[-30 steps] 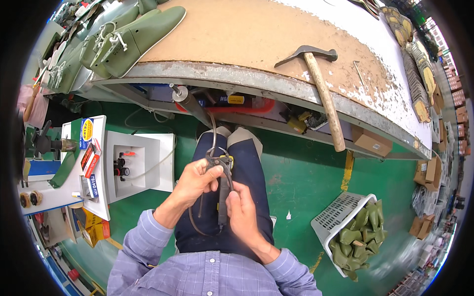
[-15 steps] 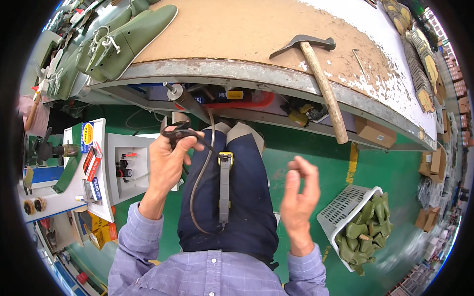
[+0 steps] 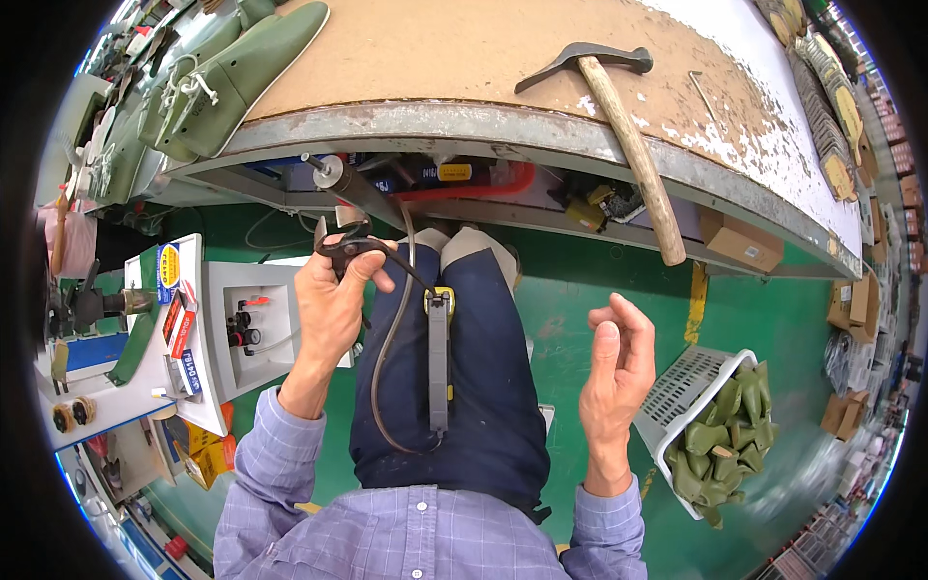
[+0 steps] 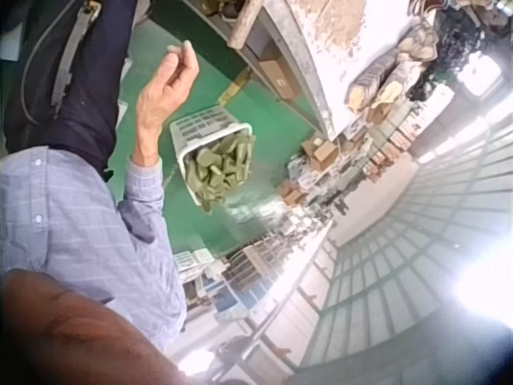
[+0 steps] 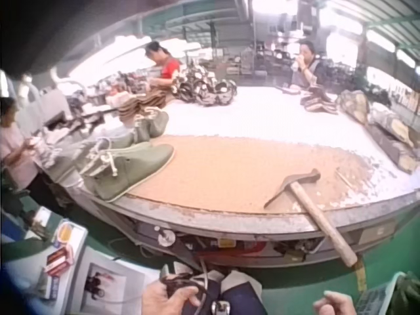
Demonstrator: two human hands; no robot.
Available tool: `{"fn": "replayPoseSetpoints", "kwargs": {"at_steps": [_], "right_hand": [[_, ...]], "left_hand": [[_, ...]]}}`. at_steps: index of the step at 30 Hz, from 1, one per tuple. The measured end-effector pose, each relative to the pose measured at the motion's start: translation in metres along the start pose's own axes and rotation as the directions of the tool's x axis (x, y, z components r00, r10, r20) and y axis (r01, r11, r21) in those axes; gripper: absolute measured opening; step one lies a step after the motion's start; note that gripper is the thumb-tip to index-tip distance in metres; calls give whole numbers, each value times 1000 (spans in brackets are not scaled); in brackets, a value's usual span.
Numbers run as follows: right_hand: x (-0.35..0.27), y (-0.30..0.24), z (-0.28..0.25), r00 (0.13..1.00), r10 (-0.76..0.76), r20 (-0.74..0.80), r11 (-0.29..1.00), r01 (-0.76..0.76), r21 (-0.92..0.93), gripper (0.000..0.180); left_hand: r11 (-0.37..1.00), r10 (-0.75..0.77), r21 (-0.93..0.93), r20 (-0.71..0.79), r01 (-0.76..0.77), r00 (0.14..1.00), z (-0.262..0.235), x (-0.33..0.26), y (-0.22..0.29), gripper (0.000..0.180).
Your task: The person sits at a workbench and uses a hammer to repeatedly strike the body of a yellow pneumatic nail gun, likely to clear a jam or adjust a mechanism. They also use a utility knife to cut a small piece of material and manipulate the tool's components with their hands.
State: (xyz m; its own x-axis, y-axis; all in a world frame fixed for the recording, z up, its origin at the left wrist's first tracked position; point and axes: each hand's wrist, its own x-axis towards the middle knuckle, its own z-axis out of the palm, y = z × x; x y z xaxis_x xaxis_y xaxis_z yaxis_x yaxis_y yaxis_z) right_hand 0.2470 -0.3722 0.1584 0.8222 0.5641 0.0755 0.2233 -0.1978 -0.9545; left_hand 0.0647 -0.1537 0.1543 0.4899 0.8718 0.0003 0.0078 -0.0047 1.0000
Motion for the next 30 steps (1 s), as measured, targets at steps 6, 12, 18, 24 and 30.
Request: {"fn": "replayPoseSetpoints", "kwargs": {"at_steps": [6,12,18,24,30], "right_hand": [[-5,3,5,999,21,49,998,-24,52,29],[-5,5,64,956,19,294,999,-27,24,27],[-6,27,106,846,154,511,984,-177,-4,34],[-24,39,112,813,220,539,958,-283,36,33],[-29,42,109,804,267,532,940,-339,42,30]], "left_hand": [[996,-91,-12,8,91,996,-1,0,1,18],[995,-99,-12,-36,98,994,10,-2,13,19],[990,-134,25,-74,136,988,7,-3,10,22],[973,-229,-44,-115,226,967,-4,-4,6,21],[956,-288,-112,-178,272,941,-8,-4,1,25]]}}
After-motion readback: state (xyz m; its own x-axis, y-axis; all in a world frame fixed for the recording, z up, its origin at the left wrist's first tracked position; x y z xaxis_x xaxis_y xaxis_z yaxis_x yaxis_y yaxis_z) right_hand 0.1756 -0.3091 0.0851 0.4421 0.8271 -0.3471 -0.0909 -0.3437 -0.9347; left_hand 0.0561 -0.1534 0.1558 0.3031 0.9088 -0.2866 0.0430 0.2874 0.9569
